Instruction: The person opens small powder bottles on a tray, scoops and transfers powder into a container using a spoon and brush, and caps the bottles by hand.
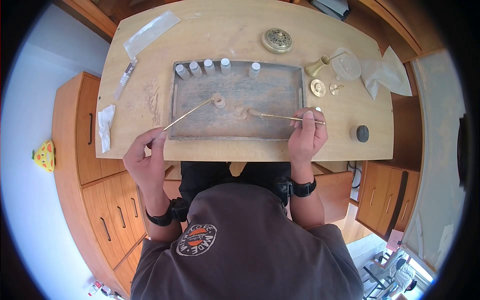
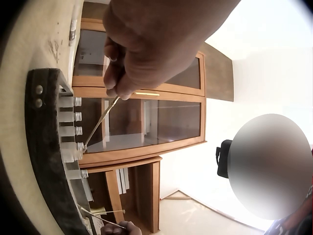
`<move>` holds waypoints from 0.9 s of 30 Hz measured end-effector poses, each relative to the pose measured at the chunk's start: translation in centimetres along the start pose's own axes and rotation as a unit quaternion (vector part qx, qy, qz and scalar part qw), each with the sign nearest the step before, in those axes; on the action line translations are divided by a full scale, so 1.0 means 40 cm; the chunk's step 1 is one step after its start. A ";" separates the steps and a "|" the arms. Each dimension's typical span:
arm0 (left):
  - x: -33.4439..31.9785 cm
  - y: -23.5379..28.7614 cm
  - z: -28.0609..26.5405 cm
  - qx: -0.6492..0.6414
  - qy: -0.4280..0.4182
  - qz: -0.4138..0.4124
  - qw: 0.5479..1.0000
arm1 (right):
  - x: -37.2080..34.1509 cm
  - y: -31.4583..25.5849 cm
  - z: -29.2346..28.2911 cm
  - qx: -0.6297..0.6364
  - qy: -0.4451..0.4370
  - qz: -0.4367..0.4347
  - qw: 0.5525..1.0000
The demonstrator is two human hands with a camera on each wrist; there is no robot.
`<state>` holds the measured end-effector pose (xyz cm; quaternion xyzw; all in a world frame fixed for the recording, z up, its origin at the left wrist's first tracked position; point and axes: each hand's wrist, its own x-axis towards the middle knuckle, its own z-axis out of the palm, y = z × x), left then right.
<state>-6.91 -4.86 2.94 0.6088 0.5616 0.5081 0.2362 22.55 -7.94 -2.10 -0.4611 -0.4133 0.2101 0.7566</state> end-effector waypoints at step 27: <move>-0.013 -0.051 -0.014 0.028 0.088 -0.020 0.996 | -0.003 -0.003 0.008 -0.038 0.024 0.002 0.999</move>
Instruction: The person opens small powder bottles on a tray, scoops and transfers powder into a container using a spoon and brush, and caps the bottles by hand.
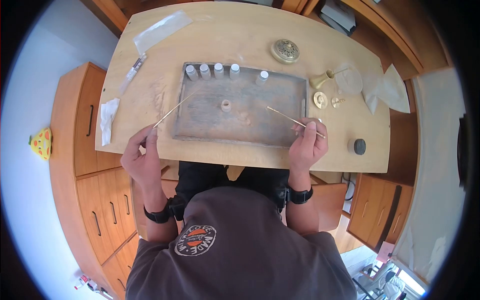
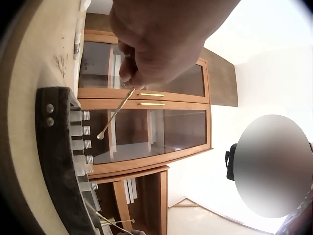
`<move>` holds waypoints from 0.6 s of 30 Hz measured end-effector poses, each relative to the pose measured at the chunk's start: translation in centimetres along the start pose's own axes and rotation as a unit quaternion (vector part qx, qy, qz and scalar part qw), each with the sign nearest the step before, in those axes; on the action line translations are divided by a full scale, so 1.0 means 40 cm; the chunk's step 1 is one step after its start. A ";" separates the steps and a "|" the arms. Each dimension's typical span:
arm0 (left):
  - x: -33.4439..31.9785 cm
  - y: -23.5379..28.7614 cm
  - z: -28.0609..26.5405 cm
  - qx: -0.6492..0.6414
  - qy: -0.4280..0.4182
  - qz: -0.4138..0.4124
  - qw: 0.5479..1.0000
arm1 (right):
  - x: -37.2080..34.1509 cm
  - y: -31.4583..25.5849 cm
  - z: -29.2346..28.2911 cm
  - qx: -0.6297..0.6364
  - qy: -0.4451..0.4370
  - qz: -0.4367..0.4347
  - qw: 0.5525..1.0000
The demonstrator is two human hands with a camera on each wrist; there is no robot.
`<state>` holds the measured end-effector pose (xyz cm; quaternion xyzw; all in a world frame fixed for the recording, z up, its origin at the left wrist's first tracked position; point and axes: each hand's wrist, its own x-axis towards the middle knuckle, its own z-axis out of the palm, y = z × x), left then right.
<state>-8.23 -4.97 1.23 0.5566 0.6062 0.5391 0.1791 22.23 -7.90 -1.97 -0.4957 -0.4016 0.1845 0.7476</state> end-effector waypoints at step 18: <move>-0.026 -0.024 0.003 0.047 -0.068 -0.050 0.995 | 0.007 -0.039 -0.068 -0.259 -0.091 -0.057 0.960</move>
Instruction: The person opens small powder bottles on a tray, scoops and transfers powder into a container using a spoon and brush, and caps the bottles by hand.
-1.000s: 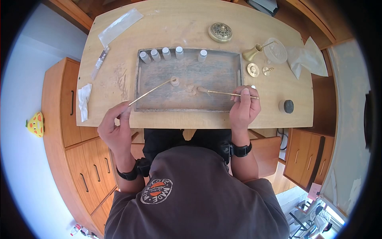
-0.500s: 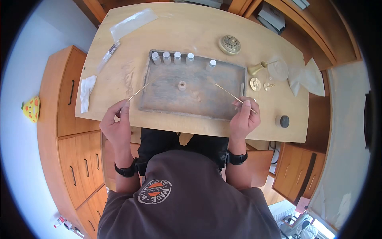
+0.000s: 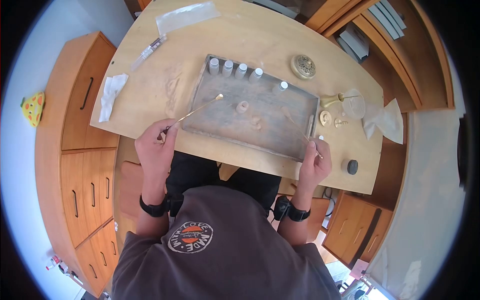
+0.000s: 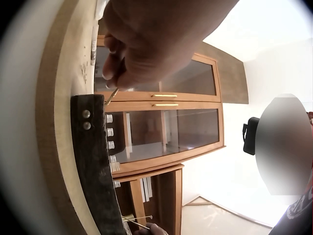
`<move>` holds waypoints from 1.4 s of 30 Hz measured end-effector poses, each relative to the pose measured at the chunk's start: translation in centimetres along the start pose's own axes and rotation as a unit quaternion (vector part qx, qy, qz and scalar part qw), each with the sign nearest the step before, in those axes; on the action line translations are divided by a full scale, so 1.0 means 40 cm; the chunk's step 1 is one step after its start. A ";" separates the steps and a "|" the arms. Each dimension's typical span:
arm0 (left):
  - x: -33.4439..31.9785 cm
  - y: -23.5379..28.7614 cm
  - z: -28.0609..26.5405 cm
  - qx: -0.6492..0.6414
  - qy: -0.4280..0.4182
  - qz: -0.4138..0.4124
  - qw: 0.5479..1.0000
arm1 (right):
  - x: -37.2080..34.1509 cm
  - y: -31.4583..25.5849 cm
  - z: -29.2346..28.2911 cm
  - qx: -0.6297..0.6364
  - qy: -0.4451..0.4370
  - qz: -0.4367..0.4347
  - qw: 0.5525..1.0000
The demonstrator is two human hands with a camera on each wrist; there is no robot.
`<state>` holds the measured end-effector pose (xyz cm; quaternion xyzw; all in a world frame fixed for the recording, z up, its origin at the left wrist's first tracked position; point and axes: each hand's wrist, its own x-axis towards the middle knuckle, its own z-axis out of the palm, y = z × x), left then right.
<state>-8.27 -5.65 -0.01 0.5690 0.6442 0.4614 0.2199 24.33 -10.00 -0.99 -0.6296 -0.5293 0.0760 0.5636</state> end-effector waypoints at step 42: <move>-0.013 0.001 0.009 0.106 -0.043 0.035 0.993 | -0.014 0.119 -0.159 -0.158 0.011 0.137 0.978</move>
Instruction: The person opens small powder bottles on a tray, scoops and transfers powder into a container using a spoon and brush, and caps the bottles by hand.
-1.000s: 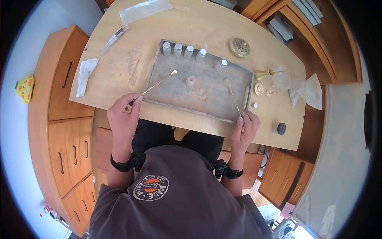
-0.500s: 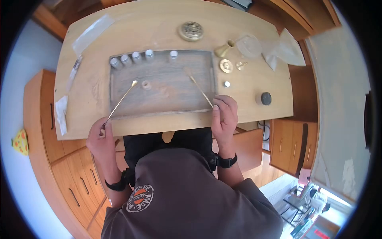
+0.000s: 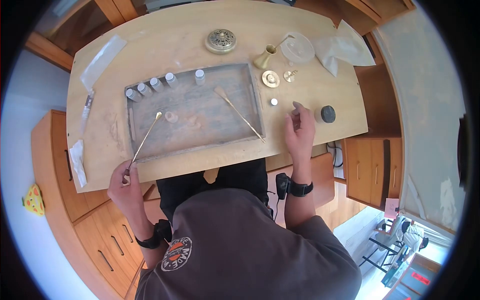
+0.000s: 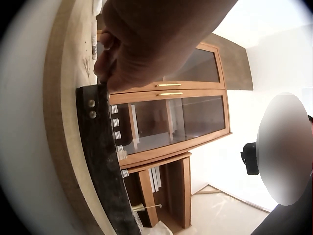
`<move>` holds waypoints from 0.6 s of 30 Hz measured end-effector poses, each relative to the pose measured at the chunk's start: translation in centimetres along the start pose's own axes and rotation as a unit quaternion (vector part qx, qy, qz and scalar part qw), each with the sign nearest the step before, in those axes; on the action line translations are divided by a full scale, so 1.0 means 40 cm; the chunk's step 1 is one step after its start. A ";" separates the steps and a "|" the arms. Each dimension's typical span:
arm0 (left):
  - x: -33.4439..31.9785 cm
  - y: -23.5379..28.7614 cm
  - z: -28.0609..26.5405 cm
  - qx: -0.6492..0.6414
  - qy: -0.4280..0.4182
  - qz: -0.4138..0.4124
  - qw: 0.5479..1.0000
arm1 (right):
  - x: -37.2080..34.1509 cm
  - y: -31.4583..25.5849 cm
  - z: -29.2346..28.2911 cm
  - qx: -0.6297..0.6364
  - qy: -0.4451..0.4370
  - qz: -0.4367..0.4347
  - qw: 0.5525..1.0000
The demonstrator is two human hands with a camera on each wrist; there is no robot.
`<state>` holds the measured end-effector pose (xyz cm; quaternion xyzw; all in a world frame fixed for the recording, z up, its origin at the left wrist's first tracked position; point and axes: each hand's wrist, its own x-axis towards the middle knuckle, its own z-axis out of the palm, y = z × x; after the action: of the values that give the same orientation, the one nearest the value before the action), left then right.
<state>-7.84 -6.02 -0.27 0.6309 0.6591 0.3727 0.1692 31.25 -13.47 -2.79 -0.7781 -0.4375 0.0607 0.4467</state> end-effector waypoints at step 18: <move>0.077 0.156 0.094 -0.025 -0.027 0.188 0.981 | 0.074 -0.072 0.007 -0.071 -0.082 -0.132 0.985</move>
<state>-1.27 -2.48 2.37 0.7492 0.5143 0.3970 0.1293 31.11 -10.51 0.09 -0.7355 -0.5746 0.0341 0.3572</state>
